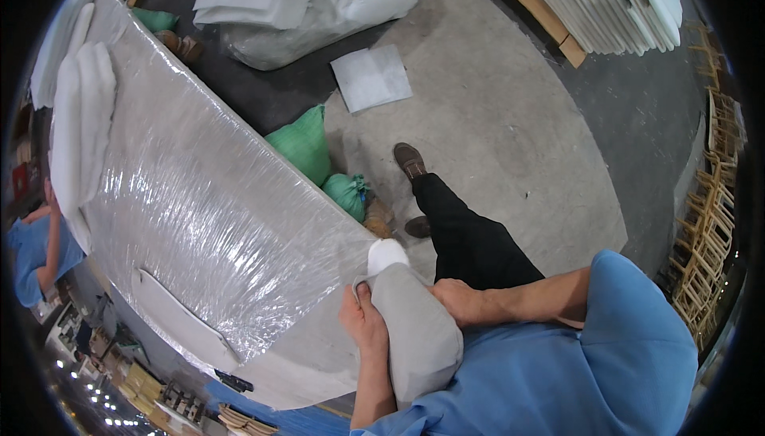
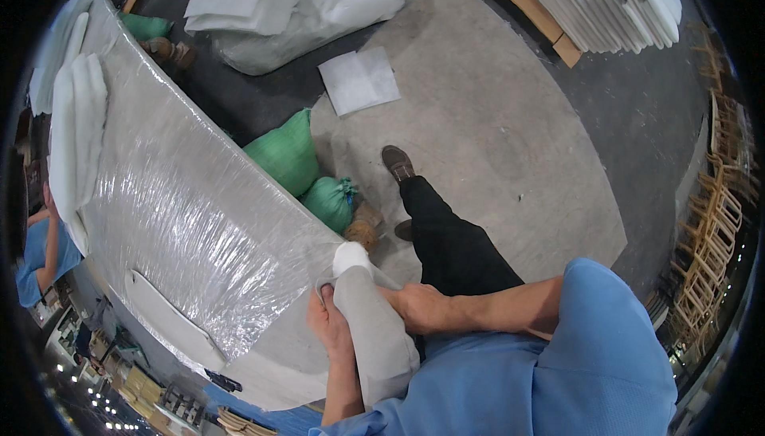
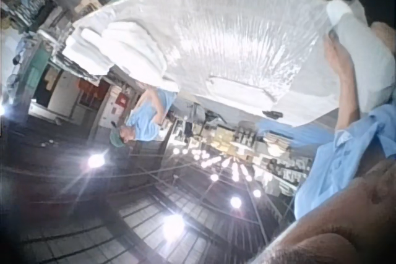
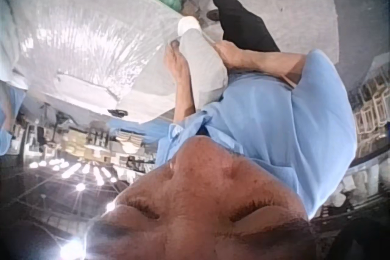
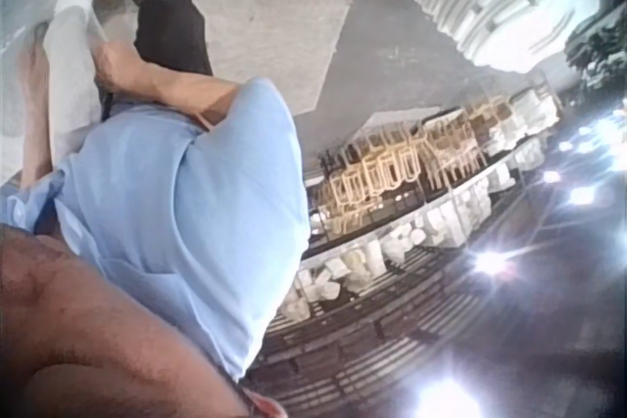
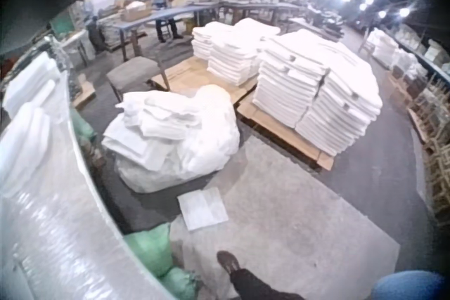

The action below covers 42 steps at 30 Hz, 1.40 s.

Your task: The person wraps white foam pads in gray fabric covers at a worktable. They pull the fabric over each pad, tuck the edges, and place the finished items on a nearby stack. Other workers handle foam and fabric at the same table.

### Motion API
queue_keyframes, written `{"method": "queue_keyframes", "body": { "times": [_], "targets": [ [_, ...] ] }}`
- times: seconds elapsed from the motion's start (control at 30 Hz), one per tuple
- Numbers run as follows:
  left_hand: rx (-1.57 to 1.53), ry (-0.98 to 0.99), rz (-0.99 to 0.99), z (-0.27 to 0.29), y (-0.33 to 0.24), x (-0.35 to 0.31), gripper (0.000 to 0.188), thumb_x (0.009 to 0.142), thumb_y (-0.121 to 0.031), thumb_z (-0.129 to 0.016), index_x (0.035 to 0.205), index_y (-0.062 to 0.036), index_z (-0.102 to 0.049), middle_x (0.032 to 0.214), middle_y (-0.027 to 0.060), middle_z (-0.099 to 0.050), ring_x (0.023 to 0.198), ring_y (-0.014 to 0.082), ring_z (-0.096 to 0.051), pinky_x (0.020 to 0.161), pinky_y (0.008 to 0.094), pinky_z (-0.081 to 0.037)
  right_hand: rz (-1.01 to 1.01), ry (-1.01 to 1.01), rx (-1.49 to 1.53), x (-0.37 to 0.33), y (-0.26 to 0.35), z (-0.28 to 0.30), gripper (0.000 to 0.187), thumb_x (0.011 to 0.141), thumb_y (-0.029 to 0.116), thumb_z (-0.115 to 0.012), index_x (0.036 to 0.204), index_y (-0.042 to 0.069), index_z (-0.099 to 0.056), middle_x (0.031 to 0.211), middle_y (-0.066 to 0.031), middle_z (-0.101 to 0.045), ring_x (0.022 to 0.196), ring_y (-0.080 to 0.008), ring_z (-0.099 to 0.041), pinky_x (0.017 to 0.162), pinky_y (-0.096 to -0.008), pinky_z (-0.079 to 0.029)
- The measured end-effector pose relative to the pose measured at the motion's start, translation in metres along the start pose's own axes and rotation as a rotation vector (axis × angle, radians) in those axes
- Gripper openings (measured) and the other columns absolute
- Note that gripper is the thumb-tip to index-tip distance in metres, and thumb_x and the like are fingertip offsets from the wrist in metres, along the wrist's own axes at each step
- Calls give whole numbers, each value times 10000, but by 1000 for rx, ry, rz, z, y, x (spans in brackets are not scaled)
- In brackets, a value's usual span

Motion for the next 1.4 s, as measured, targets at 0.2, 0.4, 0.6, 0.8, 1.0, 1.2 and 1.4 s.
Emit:
{"method": "queue_keyframes", "body": {
  "times": [0.2, 0.4, 0.6, 0.8, 1.0, 1.2, 1.4],
  "targets": [
    [-52, 142, -4, 4, 4, 4, 257, 1077, -236, -589, 1016, 2, -664, 787, 158, -648, 687, 233, -547, 677, 349, -466, 27, 97, -151, 8, -17, 3, 445, 990, 291, -593, 1411, 158, -534, 1033, -249, -738, 944, -484, -703, 847, -578, -554],
    [-219, 430, 157, 17, -22, 7, 182, 1031, -175, -651, 1032, 5, -677, 796, 54, -645, 743, 102, -517, 687, 297, -453, 191, -222, -214, 24, 48, 123, 180, 1000, 189, -615, 1062, 53, -716, 1023, -164, -717, 962, -371, -698, 849, -455, -553],
    [-50, 148, -4, 21, -53, -17, 106, 928, -110, -703, 978, -30, -652, 816, 128, -659, 748, 253, -639, 706, 369, -498, 273, 4, -202, 54, 108, 128, 187, 981, 152, -640, 1082, 48, -757, 998, -145, -734, 909, -321, -711, 810, -422, -544],
    [109, -141, -436, 20, -74, -37, 209, 738, -18, -725, 916, -52, -622, 825, 147, -636, 781, 373, -628, 687, 480, -473, 218, 383, -290, 78, 117, 114, 187, 963, 148, -676, 1095, 50, -764, 944, -101, -742, 799, -224, -692, 742, -370, -539],
    [131, -150, -573, 18, -81, -47, 213, 693, -2, -716, 847, -60, -581, 764, 125, -572, 721, 363, -582, 654, 484, -438, -157, 769, -375, 87, 122, 104, 185, 987, 142, -667, 1145, 80, -741, 845, -28, -656, 703, -119, -596, 633, -297, -506],
    [77, -140, -597, 14, -86, -55, 234, 711, 3, -703, 900, -51, -576, 793, 142, -589, 752, 381, -597, 666, 497, -445, -29, 654, -537, 62, 128, 104, 101, 1003, 129, -636, 1057, 49, -665, 912, -62, -655, 830, -179, -594, 738, -349, -496],
    [-44, -144, -560, 5, -101, -59, 262, 746, 6, -694, 974, -39, -574, 860, 176, -630, 823, 411, -625, 710, 523, -472, 338, 245, -622, 10, 136, 123, 132, 997, 173, -639, 1036, 47, -650, 937, -107, -683, 883, -244, -626, 787, -407, -509]
  ]
}}
Point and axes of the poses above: each hand's wrist, its own x-axis towards the middle knuckle, its own z-axis out of the back of the hand, y = z × x, the point moved 6 cm from there along x, towards the middle knuckle
